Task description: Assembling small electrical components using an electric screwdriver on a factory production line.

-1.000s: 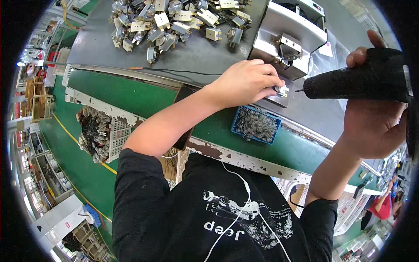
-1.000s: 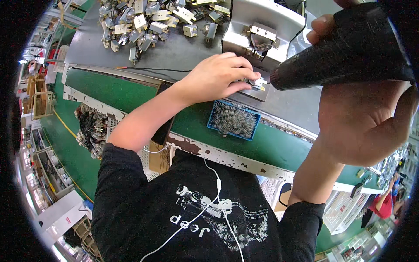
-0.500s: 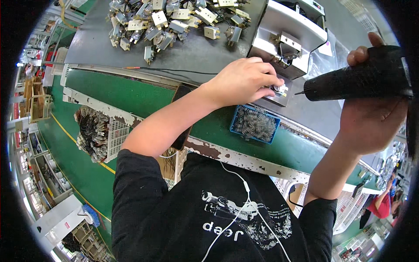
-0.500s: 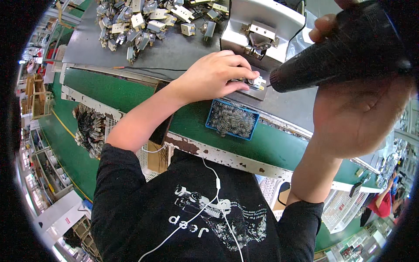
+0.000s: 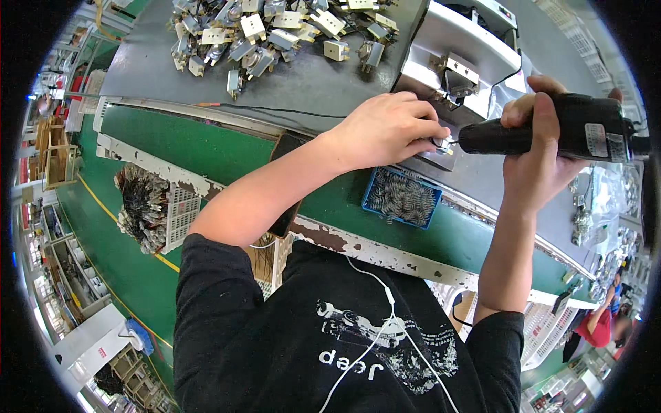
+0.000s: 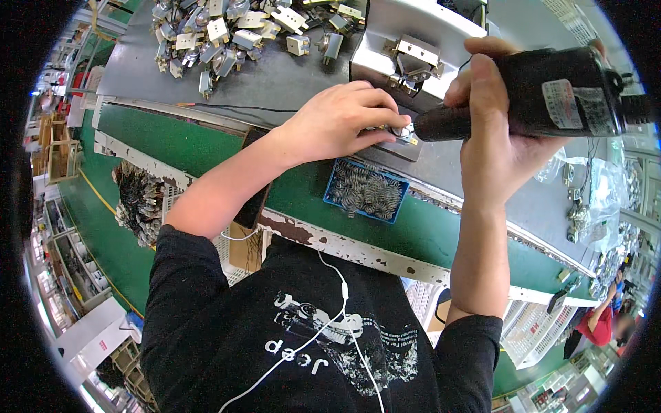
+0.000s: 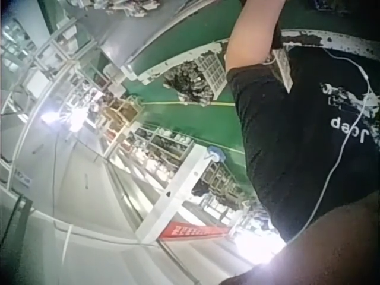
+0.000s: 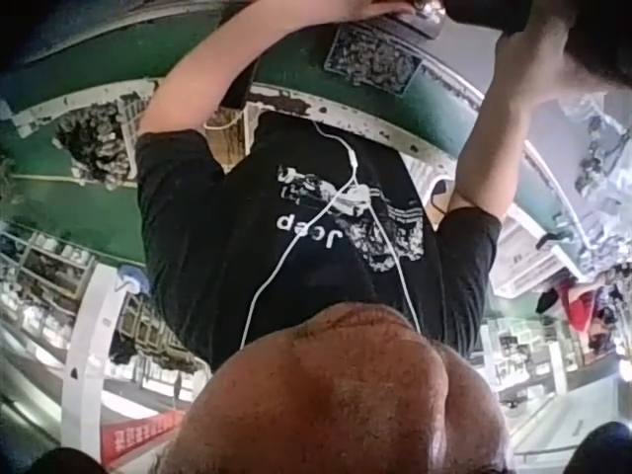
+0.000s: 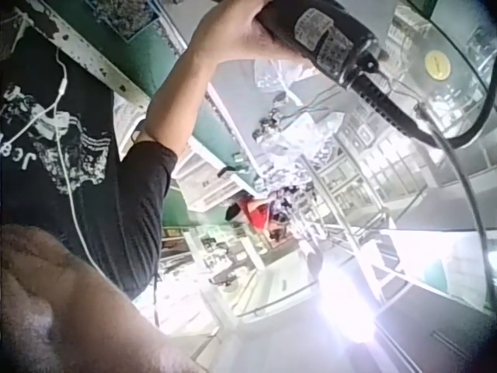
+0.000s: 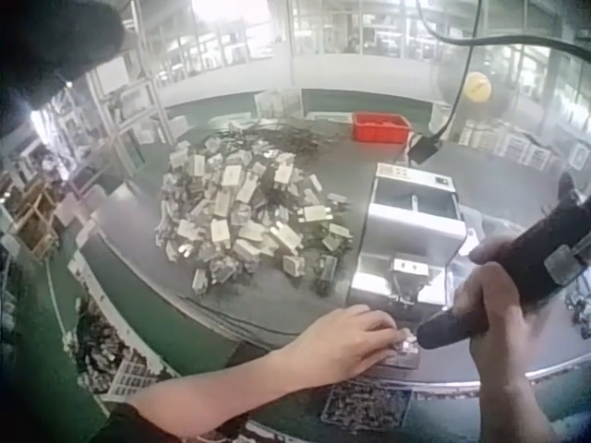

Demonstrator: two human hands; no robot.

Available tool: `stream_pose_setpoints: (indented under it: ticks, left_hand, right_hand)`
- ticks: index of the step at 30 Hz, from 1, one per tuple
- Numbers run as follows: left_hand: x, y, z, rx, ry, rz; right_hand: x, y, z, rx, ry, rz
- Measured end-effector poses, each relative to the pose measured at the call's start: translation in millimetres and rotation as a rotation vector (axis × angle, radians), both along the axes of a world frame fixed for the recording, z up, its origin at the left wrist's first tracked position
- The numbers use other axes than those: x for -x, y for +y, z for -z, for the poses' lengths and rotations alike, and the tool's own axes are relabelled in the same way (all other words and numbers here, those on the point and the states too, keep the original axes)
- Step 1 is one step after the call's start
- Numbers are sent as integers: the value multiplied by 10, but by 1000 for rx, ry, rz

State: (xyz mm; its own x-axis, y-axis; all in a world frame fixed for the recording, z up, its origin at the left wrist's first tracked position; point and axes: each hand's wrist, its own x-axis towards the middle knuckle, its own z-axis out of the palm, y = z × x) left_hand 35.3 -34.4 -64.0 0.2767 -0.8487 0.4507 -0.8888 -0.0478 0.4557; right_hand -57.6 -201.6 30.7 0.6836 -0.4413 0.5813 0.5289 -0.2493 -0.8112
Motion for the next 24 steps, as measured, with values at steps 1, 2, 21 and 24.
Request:
stream_pose_setpoints:
  ticks: [1, 2, 21, 24]
  left_hand:
    - [0, 4, 1, -8, 8, 7]
    - [0, 4, 7, -8, 9, 6]
    - [-46, 1, 21, 15, 50, 56]
    - [-50, -3, 32, 17, 38, 62]
  right_hand:
    - [-3, 21, -7, 0, 1, -1]
    - [-4, 58, -23, -8, 0, -4]
    - [-91, -79, -74, 32, 80, -411]
    - [-87, -85, -78, -4, 76, -415]
